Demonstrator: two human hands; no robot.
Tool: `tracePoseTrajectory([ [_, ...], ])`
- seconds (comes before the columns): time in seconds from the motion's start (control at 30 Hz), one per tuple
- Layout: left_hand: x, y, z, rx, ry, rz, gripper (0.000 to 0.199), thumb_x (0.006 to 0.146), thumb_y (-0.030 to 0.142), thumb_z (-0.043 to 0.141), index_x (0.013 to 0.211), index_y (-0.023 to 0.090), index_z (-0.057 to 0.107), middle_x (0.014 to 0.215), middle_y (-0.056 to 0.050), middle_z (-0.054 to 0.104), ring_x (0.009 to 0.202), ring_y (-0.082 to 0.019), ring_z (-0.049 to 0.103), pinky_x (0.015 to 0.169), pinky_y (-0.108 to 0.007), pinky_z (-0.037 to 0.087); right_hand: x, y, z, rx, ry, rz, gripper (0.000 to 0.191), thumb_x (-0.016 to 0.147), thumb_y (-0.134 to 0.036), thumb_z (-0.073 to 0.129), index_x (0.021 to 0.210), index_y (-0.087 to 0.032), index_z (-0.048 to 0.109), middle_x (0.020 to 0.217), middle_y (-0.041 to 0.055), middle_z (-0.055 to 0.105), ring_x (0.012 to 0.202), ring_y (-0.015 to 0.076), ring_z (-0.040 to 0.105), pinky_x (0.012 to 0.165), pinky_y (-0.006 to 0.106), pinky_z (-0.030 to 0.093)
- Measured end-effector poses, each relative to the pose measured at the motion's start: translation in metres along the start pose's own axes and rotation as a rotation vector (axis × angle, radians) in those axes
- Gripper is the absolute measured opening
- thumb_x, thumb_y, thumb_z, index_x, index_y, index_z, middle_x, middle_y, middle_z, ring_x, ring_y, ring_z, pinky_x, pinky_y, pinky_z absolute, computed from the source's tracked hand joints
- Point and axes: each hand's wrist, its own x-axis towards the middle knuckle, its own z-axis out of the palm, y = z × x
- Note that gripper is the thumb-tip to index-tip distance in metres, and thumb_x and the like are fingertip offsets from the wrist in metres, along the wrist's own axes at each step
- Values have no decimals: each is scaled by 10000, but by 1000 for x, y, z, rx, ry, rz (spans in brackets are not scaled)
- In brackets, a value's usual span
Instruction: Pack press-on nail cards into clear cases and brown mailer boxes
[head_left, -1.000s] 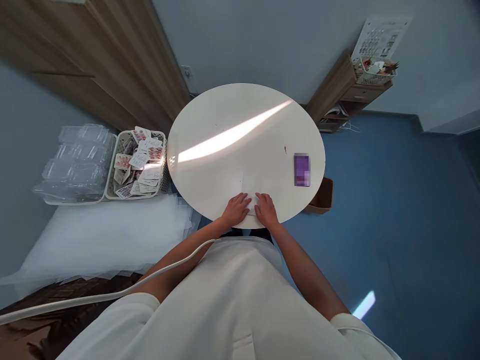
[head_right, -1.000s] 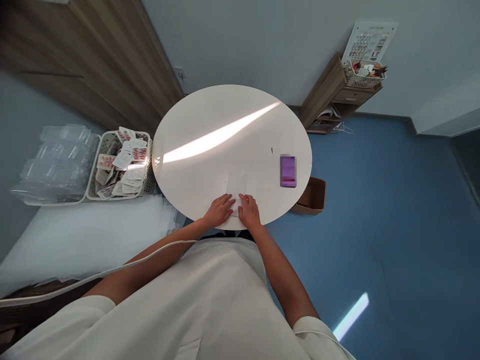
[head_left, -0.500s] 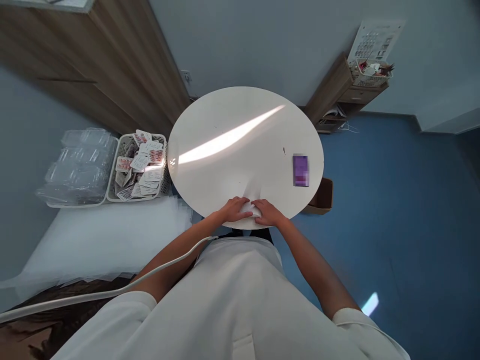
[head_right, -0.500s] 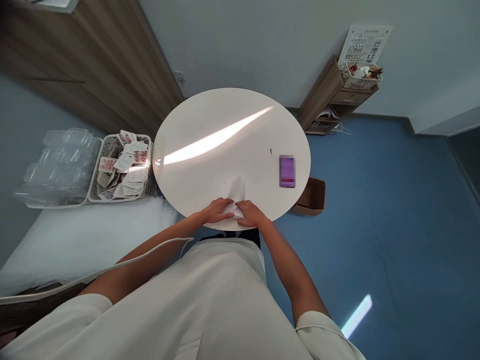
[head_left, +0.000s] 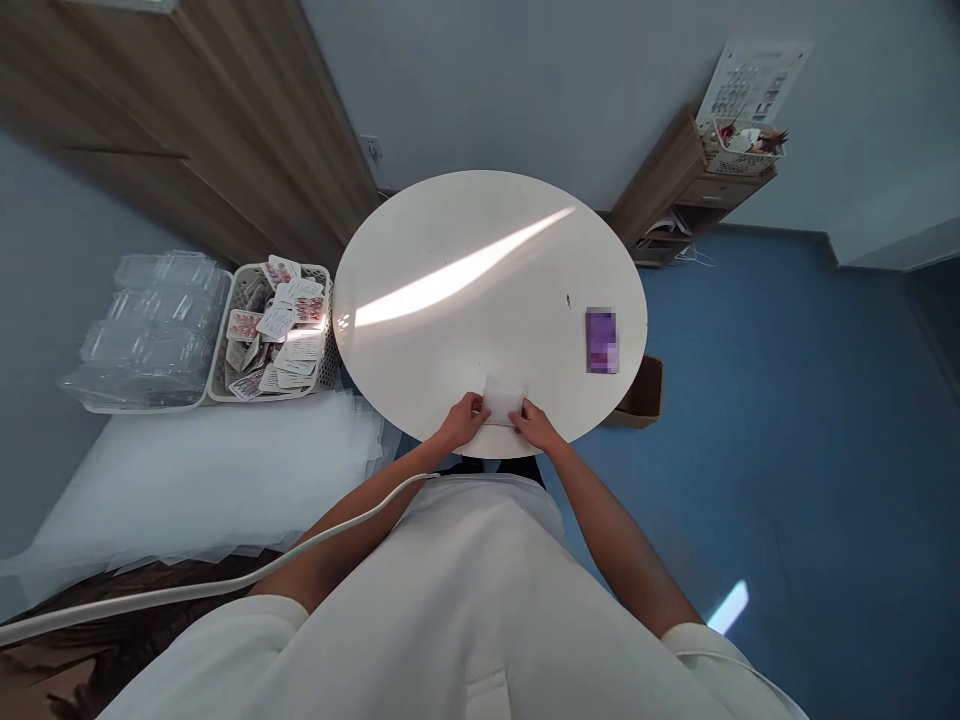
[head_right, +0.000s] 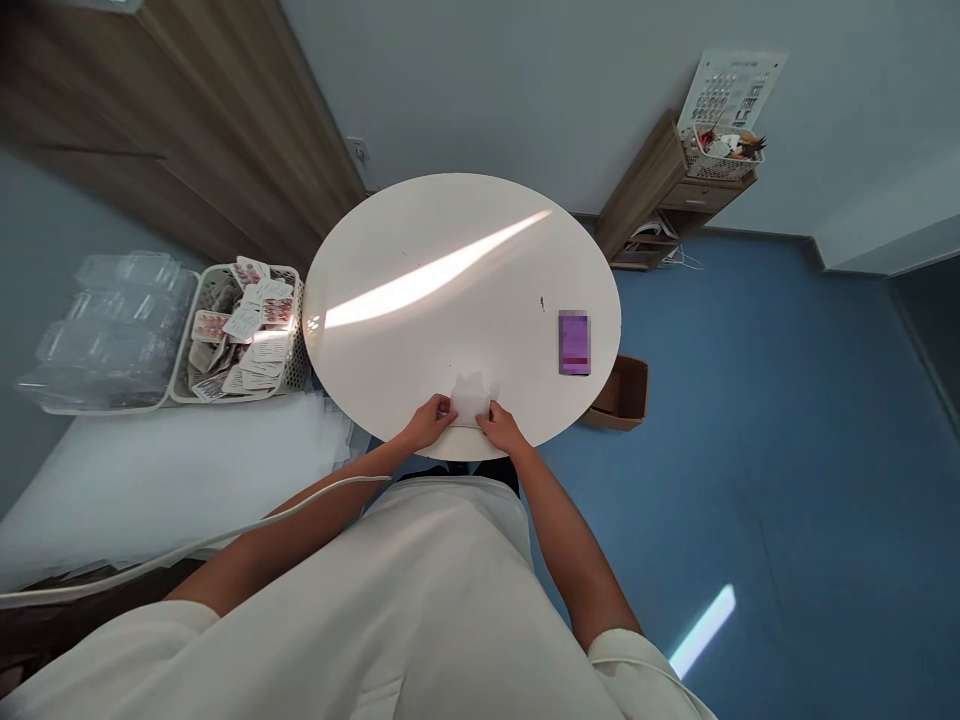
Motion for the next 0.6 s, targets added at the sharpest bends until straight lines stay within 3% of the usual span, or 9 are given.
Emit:
tracePoseTrajectory([
  [0.17, 5, 1, 3, 11, 83, -42, 278, 752, 347, 514, 972, 179, 548, 893, -40, 623, 774, -154, 570, 720, -278, 445, -5, 0, 20, 8, 252, 36, 374, 771, -343, 445, 1111, -194, 397, 867, 39, 593, 746, 171, 561, 674, 303, 437],
  [0.33, 6, 4, 4, 39, 81, -49, 289, 745, 369, 517, 953, 188, 605, 837, -20, 647, 763, -153, 584, 715, -259, 443, -12, -1, 29, -75, 463, 11, 403, 752, -347, 474, 1105, -168, 396, 994, 80, 531, 752, 163, 533, 686, 299, 431],
  [0.47, 7, 10, 4, 61, 112, -99, 339, 719, 415, 545, 965, 189, 605, 831, -26, 663, 804, -173, 597, 736, -269, 438, -12, -2, 23, -245, 450, -26, 292, 770, -339, 450, 1025, -196, 463, 948, 62, 529, 858, 197, 510, 700, 314, 414],
  [0.6, 9, 14, 1, 100, 189, -287, 428, 640, 469, 612, 950, 176, 573, 833, -47, 662, 825, -205, 599, 676, -287, 444, -8, -3, 15, -297, 356, -41, 259, 784, -348, 443, 1004, -217, 478, 974, 55, 514, 867, 193, 510, 670, 302, 413],
])
